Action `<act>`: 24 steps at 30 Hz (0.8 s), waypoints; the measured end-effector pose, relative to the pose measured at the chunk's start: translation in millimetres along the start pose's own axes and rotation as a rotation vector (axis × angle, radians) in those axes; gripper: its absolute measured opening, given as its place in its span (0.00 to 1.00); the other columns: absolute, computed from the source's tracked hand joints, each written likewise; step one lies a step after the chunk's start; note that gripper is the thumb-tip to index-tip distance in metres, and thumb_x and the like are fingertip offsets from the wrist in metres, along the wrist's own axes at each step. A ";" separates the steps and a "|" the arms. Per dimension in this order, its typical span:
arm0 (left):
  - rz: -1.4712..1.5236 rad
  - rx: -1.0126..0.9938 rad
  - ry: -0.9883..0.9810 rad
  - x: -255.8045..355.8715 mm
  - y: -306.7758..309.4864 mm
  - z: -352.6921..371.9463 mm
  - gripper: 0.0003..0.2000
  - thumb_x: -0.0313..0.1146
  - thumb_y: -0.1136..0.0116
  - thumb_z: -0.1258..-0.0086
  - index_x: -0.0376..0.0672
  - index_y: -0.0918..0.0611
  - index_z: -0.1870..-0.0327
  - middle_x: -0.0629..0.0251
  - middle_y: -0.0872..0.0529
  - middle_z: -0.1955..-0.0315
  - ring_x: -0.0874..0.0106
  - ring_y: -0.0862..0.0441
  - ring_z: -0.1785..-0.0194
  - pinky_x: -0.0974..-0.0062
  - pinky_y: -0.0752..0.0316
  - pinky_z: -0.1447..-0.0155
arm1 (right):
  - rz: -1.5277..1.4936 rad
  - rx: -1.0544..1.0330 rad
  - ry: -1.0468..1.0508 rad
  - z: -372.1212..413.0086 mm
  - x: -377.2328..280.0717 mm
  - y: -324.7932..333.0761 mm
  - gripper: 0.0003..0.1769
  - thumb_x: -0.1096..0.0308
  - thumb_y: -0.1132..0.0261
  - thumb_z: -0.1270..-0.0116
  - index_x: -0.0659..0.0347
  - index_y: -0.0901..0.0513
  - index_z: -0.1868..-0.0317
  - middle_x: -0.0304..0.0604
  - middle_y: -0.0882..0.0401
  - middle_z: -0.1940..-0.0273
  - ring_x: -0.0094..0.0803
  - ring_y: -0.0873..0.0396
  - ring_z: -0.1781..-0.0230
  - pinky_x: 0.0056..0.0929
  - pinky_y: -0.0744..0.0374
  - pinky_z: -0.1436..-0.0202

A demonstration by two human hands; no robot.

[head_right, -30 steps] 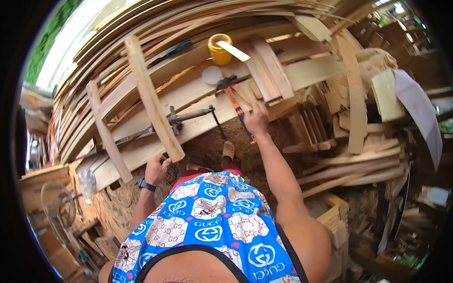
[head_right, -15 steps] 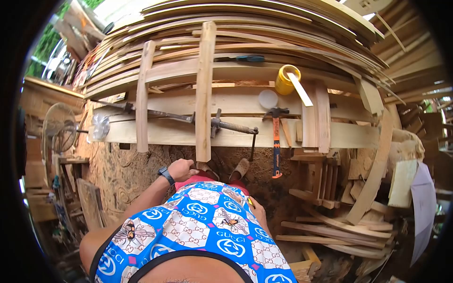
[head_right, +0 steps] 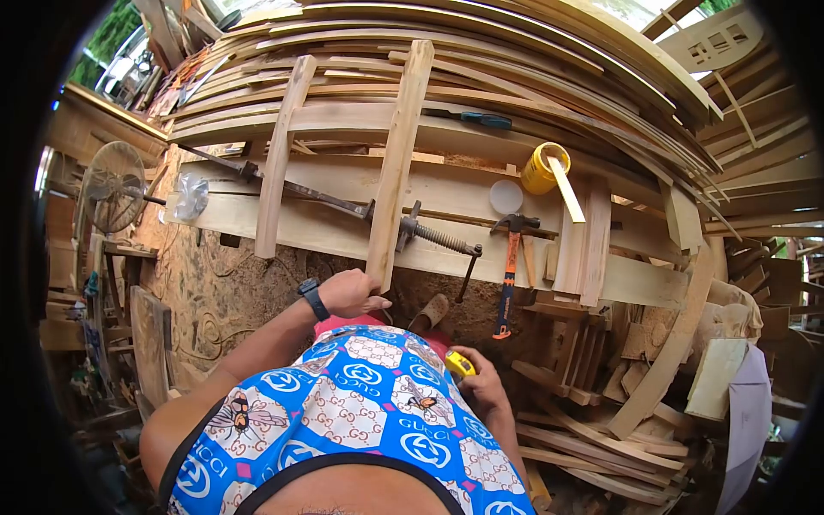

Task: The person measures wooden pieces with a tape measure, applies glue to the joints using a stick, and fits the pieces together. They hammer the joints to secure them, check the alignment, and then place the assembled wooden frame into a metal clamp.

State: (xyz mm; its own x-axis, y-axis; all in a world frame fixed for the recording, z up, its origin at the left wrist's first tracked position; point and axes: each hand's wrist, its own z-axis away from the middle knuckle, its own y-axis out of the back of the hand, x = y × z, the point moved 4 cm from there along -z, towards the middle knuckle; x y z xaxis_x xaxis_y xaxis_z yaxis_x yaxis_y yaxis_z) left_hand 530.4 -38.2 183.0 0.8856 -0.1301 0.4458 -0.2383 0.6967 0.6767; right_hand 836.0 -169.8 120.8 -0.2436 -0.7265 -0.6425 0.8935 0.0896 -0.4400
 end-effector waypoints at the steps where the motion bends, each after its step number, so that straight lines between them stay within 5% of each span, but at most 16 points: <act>1: 0.006 -0.018 -0.045 10.3 2.3 -4.4 0.22 0.52 0.38 0.27 0.36 0.12 0.63 0.44 0.11 0.65 0.45 0.12 0.58 0.51 0.18 0.52 | 0.006 -0.029 -0.009 -4.6 -13.3 -0.6 0.37 0.82 0.37 0.53 0.63 0.20 0.37 0.41 0.18 0.52 0.28 0.20 0.57 0.22 0.21 0.52; 4: 0.378 0.078 -0.263 33.2 -1.7 -16.5 0.22 0.51 0.37 0.25 0.36 0.13 0.56 0.46 0.11 0.64 0.48 0.12 0.59 0.53 0.19 0.55 | 0.272 -0.014 0.047 -37.0 -44.6 -3.6 0.27 0.70 0.28 0.39 0.62 0.20 0.38 0.39 0.17 0.56 0.26 0.19 0.60 0.25 0.20 0.55; 5: 0.419 0.068 -0.282 32.0 -11.9 -27.2 0.20 0.48 0.38 0.22 0.35 0.14 0.49 0.54 0.10 0.62 0.62 0.11 0.59 0.62 0.17 0.57 | 0.581 0.004 0.244 -57.7 -52.7 -8.2 0.27 0.66 0.28 0.36 0.63 0.21 0.37 0.43 0.15 0.55 0.30 0.17 0.56 0.31 0.19 0.51; 9: 0.974 -0.040 -0.067 35.3 -15.8 -41.4 0.15 0.41 0.40 0.19 0.35 0.18 0.47 0.66 0.12 0.63 0.81 0.15 0.62 0.81 0.18 0.62 | 0.879 0.013 0.476 -94.2 -110.7 -78.6 0.24 0.63 0.31 0.33 0.66 0.21 0.40 0.56 0.14 0.51 0.48 0.15 0.51 0.42 0.19 0.44; 13: 1.177 0.054 -0.008 -4.6 8.9 -44.7 0.12 0.35 0.34 0.24 0.35 0.20 0.53 0.64 0.12 0.64 0.77 0.14 0.68 0.78 0.15 0.65 | 1.044 0.037 0.548 -117.2 -137.7 -118.7 0.24 0.60 0.33 0.33 0.66 0.21 0.42 0.62 0.15 0.52 0.59 0.17 0.49 0.48 0.19 0.43; 17: 1.348 0.095 -0.063 -56.2 31.7 -43.7 0.10 0.29 0.29 0.29 0.37 0.20 0.56 0.68 0.15 0.69 0.76 0.14 0.70 0.76 0.13 0.65 | 1.225 0.113 0.442 -140.4 -157.9 -141.8 0.21 0.58 0.33 0.33 0.63 0.16 0.46 0.61 0.14 0.52 0.56 0.15 0.50 0.46 0.19 0.44; 20: 1.391 0.344 -0.034 -134.4 82.1 -43.4 0.07 0.29 0.32 0.27 0.39 0.18 0.55 0.67 0.14 0.69 0.77 0.15 0.71 0.75 0.13 0.65 | 1.369 0.294 0.330 -155.3 -183.5 -136.6 0.20 0.57 0.36 0.32 0.60 0.14 0.47 0.60 0.13 0.53 0.56 0.16 0.50 0.47 0.18 0.44; 21: 1.359 0.462 -0.044 -173.9 103.7 -48.5 0.07 0.30 0.32 0.26 0.39 0.17 0.54 0.66 0.14 0.68 0.77 0.15 0.70 0.75 0.13 0.64 | 1.507 0.379 0.490 -163.9 -192.7 -126.7 0.20 0.57 0.37 0.32 0.58 0.14 0.46 0.59 0.14 0.53 0.56 0.16 0.49 0.48 0.19 0.42; 24: 1.261 0.812 -0.032 -291.0 177.7 -51.1 0.06 0.31 0.33 0.25 0.41 0.15 0.54 0.68 0.13 0.68 0.77 0.16 0.70 0.76 0.15 0.63 | 1.656 0.550 0.447 -172.8 -242.2 -121.5 0.17 0.60 0.38 0.32 0.51 0.12 0.46 0.59 0.15 0.51 0.55 0.15 0.48 0.50 0.18 0.41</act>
State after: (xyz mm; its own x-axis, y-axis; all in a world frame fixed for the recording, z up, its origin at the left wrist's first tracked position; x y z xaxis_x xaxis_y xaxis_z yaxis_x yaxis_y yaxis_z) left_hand 250.7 159.5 143.5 -0.0709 0.2188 0.9732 -0.9776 -0.2092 -0.0242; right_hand 721.3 112.9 221.5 0.9498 0.1007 -0.2963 0.2762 0.1753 0.9450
